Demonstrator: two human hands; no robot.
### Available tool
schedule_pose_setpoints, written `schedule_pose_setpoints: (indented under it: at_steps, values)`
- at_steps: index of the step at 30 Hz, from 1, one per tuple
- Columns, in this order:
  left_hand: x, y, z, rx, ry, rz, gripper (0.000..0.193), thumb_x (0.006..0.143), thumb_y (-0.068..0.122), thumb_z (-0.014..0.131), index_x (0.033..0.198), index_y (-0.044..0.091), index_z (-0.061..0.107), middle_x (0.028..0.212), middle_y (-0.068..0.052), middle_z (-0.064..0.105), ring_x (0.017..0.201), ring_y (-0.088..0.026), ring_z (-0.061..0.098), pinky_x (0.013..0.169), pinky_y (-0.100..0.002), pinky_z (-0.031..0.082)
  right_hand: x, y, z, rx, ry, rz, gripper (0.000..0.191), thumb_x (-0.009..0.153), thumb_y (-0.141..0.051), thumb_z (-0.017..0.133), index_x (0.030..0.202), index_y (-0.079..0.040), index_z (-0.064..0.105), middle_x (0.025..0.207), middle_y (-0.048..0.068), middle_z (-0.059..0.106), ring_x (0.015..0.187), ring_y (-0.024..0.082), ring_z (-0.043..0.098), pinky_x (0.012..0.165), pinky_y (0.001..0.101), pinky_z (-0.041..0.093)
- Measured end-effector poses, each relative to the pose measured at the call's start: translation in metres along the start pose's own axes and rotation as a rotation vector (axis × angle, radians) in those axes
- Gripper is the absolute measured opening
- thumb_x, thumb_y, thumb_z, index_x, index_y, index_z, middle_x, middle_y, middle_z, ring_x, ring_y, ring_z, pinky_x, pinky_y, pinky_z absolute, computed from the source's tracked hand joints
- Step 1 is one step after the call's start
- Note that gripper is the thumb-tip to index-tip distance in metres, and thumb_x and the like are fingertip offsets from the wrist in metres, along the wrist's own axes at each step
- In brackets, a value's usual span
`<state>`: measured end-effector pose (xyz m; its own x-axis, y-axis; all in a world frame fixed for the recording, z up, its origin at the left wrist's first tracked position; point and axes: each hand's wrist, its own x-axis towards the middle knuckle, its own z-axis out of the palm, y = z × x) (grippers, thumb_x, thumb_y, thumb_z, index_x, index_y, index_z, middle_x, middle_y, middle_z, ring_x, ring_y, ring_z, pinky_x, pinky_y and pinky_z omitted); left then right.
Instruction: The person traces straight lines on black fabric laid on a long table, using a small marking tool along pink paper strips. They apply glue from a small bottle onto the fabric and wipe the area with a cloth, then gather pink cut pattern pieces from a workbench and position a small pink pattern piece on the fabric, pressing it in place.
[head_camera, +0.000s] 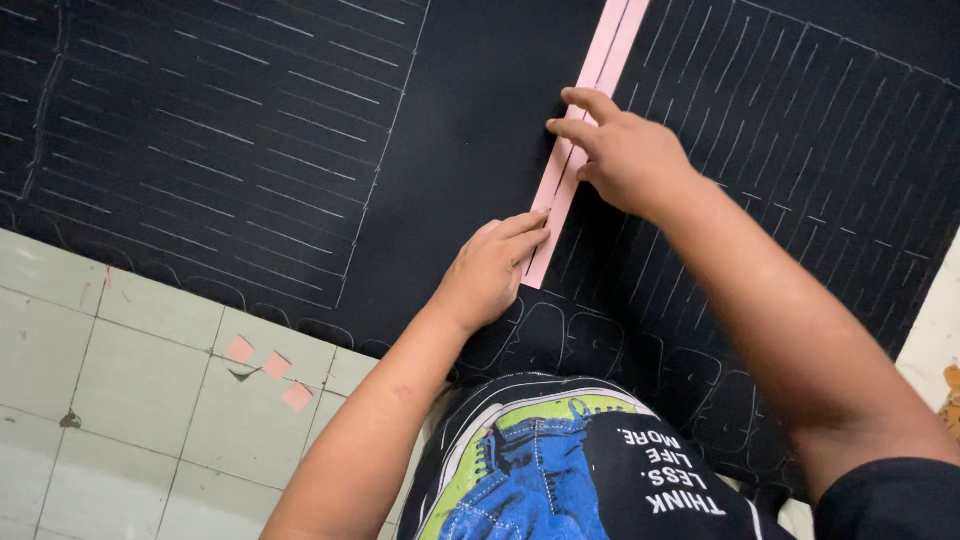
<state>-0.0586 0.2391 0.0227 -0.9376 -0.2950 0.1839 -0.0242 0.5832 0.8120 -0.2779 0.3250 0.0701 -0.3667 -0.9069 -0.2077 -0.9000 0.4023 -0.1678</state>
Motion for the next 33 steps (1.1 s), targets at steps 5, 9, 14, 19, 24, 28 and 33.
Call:
schedule_pose_setpoints:
  at_steps: [5,9,14,19,24,28,33]
  values:
    - [-0.001,0.003,0.002,0.014,0.009,0.004,0.032,0.091,-0.004,0.06,0.119,0.003,0.072,0.137,-0.007,0.067,0.106,-0.03,0.065,0.099,-0.039,0.052,0.007,0.003,-0.007,-0.032,-0.057,0.009,0.07,0.074,-0.022,0.086,0.139,-0.024,0.061,0.159,0.001,0.038,0.114,0.024,0.066,0.088,0.0396,0.056]
    - [-0.002,0.005,0.001,0.016,0.0,0.001,0.034,0.089,-0.005,0.059,0.12,0.003,0.072,0.137,-0.006,0.066,0.106,-0.029,0.065,0.1,-0.039,0.051,0.008,0.004,-0.009,-0.045,-0.058,0.013,0.067,0.073,-0.024,0.088,0.135,-0.023,0.064,0.157,0.001,0.042,0.115,0.023,0.067,0.088,0.0383,0.057]
    - [-0.002,0.005,-0.001,0.021,-0.021,-0.004,0.036,0.088,-0.005,0.058,0.121,0.003,0.071,0.139,-0.006,0.065,0.107,-0.029,0.064,0.1,-0.039,0.051,0.013,0.002,-0.008,-0.082,-0.043,0.033,0.064,0.067,-0.027,0.091,0.128,-0.025,0.068,0.154,0.003,0.044,0.114,0.025,0.066,0.087,0.0387,0.057]
    - [-0.002,0.006,-0.002,0.035,-0.03,-0.021,0.035,0.09,-0.004,0.058,0.121,0.004,0.071,0.14,-0.004,0.064,0.107,-0.028,0.064,0.1,-0.039,0.051,0.02,0.005,-0.012,-0.119,-0.017,-0.022,0.061,0.063,-0.032,0.093,0.12,-0.028,0.072,0.151,0.004,0.047,0.116,0.027,0.065,0.088,0.0396,0.056]
    - [-0.003,0.006,-0.001,0.05,-0.027,-0.026,0.035,0.09,-0.003,0.058,0.122,0.004,0.072,0.141,-0.004,0.063,0.107,-0.028,0.064,0.1,-0.039,0.051,0.028,0.003,-0.016,-0.177,-0.04,-0.048,0.063,0.056,-0.03,0.095,0.116,-0.026,0.074,0.145,0.004,0.051,0.117,0.027,0.065,0.089,0.0402,0.057]
    - [-0.003,0.006,-0.001,0.063,-0.012,0.004,0.035,0.09,-0.003,0.058,0.123,0.003,0.071,0.142,-0.004,0.062,0.108,-0.028,0.064,0.101,-0.039,0.051,0.033,-0.001,-0.018,-0.205,-0.066,-0.065,0.062,0.059,-0.03,0.094,0.116,-0.023,0.073,0.141,0.003,0.055,0.118,0.025,0.066,0.091,0.0395,0.057]
    - [-0.001,0.008,0.001,0.147,-0.006,0.051,0.036,0.087,-0.002,0.06,0.121,0.001,0.07,0.14,-0.007,0.063,0.102,-0.028,0.063,0.095,-0.039,0.052,0.034,0.005,-0.012,-0.21,-0.041,-0.07,0.065,0.057,-0.027,0.095,0.118,-0.021,0.073,0.142,0.005,0.054,0.115,0.026,0.066,0.087,0.0398,0.058]
